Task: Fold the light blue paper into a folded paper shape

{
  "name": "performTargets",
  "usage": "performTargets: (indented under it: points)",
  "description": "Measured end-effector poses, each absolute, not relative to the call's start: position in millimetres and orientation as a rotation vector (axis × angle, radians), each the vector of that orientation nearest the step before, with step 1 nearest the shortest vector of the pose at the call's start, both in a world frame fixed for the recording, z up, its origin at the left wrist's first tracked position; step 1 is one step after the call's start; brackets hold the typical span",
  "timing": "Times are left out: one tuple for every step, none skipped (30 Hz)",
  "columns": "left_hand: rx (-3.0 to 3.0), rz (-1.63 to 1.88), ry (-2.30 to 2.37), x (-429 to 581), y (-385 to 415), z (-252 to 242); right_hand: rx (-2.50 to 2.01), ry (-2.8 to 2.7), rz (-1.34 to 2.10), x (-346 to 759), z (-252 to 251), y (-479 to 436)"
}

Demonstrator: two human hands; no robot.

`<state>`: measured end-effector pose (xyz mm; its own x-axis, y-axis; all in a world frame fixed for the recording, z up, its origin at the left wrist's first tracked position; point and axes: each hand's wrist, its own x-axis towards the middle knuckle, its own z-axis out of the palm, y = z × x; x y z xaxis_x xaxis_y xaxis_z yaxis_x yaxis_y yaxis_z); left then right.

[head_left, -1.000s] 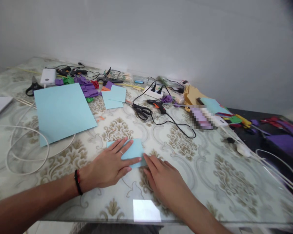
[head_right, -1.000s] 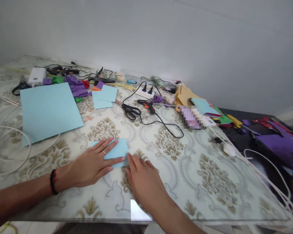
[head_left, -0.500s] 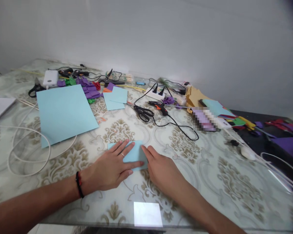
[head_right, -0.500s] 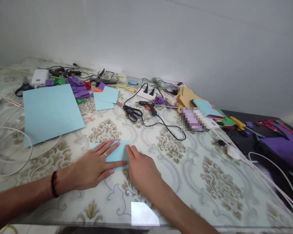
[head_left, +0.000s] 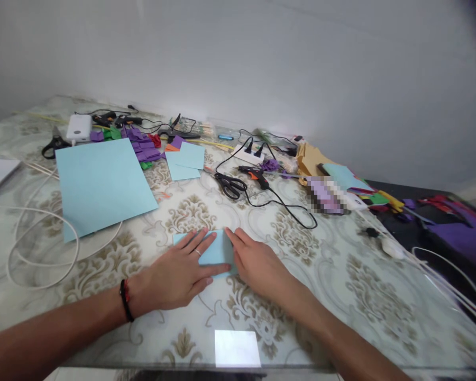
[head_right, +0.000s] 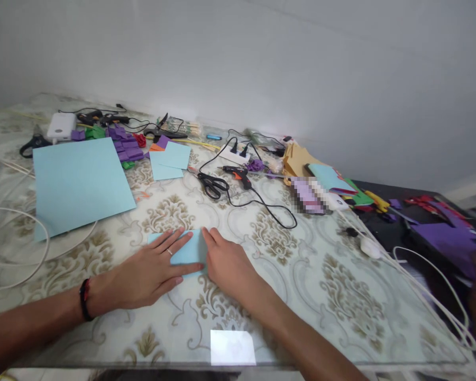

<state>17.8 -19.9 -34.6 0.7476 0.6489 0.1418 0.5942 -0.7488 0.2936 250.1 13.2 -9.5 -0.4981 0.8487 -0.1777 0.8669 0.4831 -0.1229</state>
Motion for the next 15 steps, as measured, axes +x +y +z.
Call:
performTargets:
  points:
    - [2.719,0.349,0.944,17,-20,-33,1.518,2.690,-0.357,253,-9,14]
    - [2.718,0.349,0.898,16,-20,-30,1.494,2.771,-0.417,256,-9,14]
    - [2.716,0.346,0.847,14,-21,-28,1.446,2.856,-0.474,259,-10,13]
    - [2.713,0.341,0.801,13,-21,-25,1.384,2.928,-0.528,261,-10,12]
    - [2.710,0.343,0.764,11,-21,-23,1.330,2.976,-0.577,262,-11,10]
    - [2.709,0.353,0.737,8,-20,-20,1.296,2.995,-0.624,263,-12,7]
    - [2.710,0.372,0.722,6,-20,-19,1.298,2.991,-0.670,263,-13,3]
    - [2.710,0.396,0.722,4,-18,-18,1.332,2.976,-0.707,263,-14,-2]
    - [2.709,0.417,0.736,3,-17,-18,1.377,2.952,-0.735,263,-15,-8]
    - [2.706,0.429,0.760,2,-16,-19,1.422,2.931,-0.761,263,-16,-15]
    - [2.704,0.433,0.793,2,-15,-21,1.462,2.907,-0.787,263,-17,-22]
    - [2.704,0.431,0.830,2,-14,-23,1.503,2.890,-0.804,263,-18,-29]
    - [2.707,0.430,0.864,3,-14,-26,1.538,2.879,-0.816,263,-19,-36]
    - [2.711,0.429,0.895,4,-15,-29,1.568,2.876,-0.819,264,-20,-43]
    - [2.719,0.428,0.915,5,-16,-32,1.584,2.886,-0.814,265,-21,-49]
